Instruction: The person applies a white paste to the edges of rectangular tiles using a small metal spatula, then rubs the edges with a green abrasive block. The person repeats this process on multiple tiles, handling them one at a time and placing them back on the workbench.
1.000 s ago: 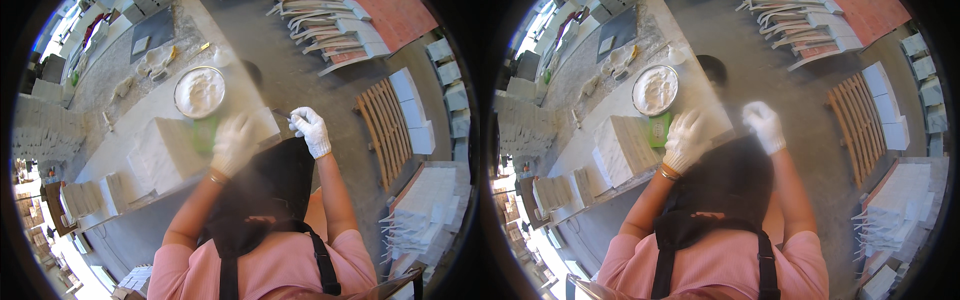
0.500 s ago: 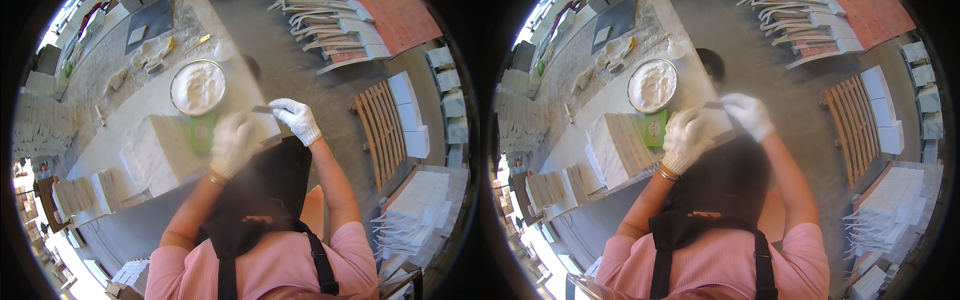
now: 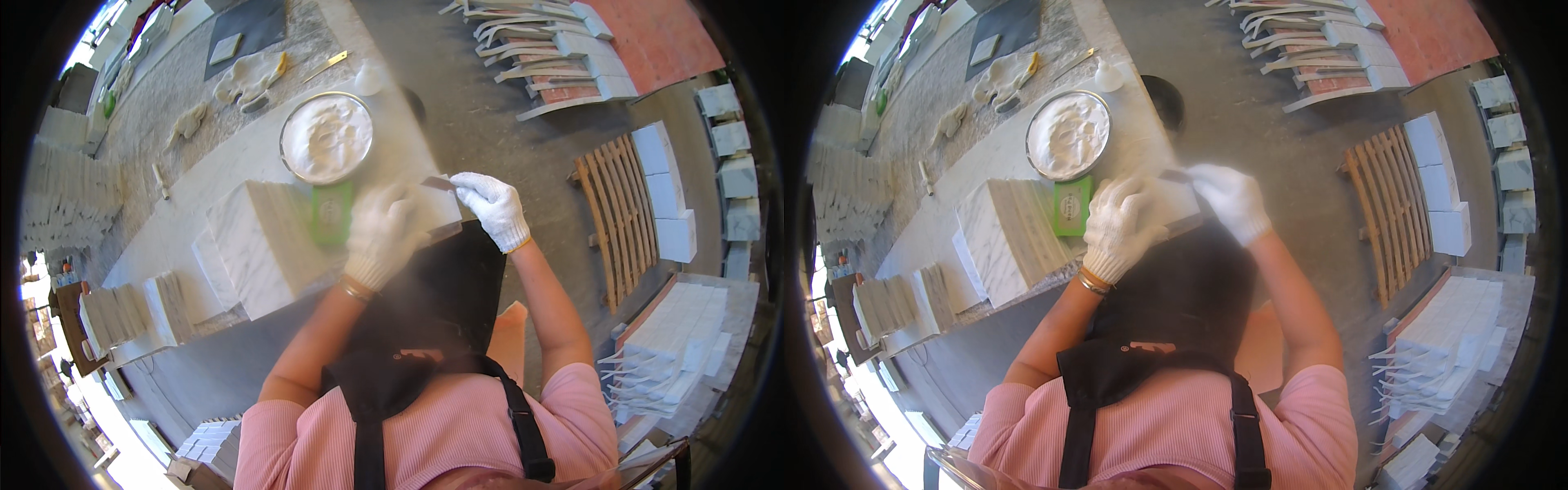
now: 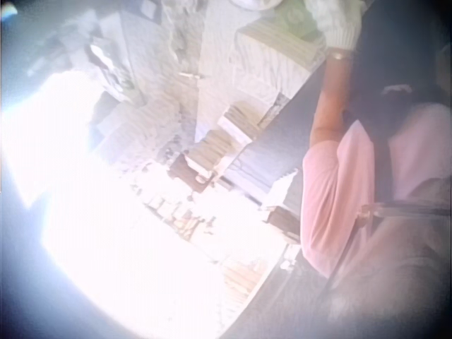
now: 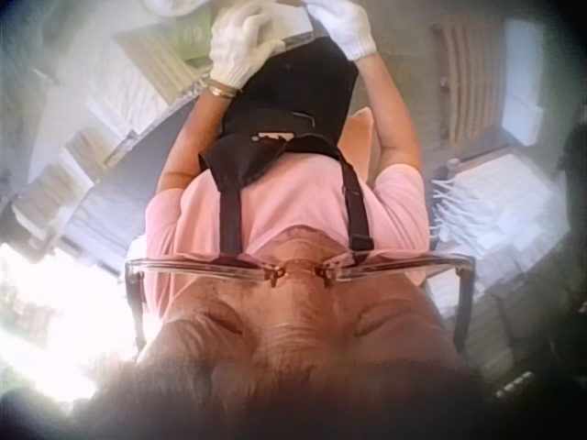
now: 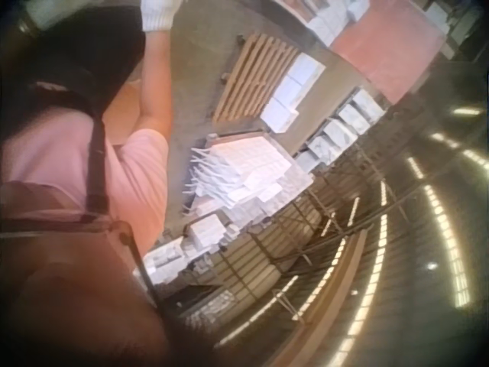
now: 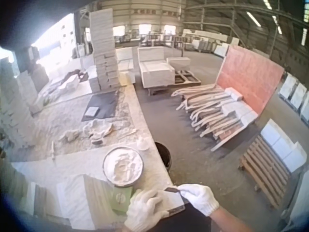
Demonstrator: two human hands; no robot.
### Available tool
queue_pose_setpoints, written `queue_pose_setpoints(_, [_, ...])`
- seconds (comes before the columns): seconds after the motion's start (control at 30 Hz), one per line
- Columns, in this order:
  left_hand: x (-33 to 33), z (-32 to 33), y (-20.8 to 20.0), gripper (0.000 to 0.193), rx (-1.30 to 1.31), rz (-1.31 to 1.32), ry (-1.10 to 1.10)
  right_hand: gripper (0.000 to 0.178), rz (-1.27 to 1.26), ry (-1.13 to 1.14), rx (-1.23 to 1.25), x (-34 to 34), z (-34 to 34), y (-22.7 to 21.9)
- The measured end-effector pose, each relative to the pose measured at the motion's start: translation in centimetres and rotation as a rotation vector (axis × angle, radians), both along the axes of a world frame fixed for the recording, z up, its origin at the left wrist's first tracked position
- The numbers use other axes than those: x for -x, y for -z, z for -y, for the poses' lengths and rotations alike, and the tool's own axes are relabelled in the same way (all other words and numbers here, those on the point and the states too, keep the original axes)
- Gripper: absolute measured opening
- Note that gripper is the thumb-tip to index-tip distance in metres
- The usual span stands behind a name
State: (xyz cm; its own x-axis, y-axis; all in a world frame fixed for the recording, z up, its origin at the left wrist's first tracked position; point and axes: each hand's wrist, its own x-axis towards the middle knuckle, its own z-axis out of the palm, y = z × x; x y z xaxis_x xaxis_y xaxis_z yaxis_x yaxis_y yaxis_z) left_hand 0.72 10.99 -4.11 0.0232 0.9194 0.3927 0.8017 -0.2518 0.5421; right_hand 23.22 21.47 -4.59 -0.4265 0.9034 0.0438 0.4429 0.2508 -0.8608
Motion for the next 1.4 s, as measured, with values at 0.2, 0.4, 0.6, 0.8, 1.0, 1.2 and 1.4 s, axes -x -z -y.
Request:
queue_pose_setpoints(0.2, [0.1,0.2,0.4,0.067,0.043,0.043,-0.009,0.022,0.003,0.038,-0.03,-0.6,1.2,0.2])
queue_pose_setpoints(0.4, [0.1,0.2,1.3,0.069,0.017,0.05,-0.001,0.019,-0.006,0.14,0.241,-1.5,2.9,-0.8])
queue_pose_setpoints(0.6, [0.3,0.2,1.1,0.067,0.018,0.014,0.004,0.021,-0.07,0.046,0.13,0.4,-1.0,0.1])
queue_pose_setpoints(0.8, [0.1,0.2,0.9,0.066,0.041,0.028,-0.022,0.021,0.01,-0.024,0.004,0.0,-0.3,0.1])
queue_pose_setpoints(1.0, [0.2,0.2,1.1,0.065,0.028,0.032,-0.002,0.021,0.125,-0.01,-0.003,-1.0,1.0,-0.6])
queue_pose_setpoints(1.2, [0.3,0.0,0.6,0.067,0.022,0.014,0.007,0.022,-0.028,-0.039,-0.023,1.0,-1.0,-0.1])
queue_pose_setpoints(1.4, [0.3,0.1,0.8,0.066,-0.005,0.02,0.016,0.025,0.052,-0.051,0.042,-1.0,1.3,-0.7])
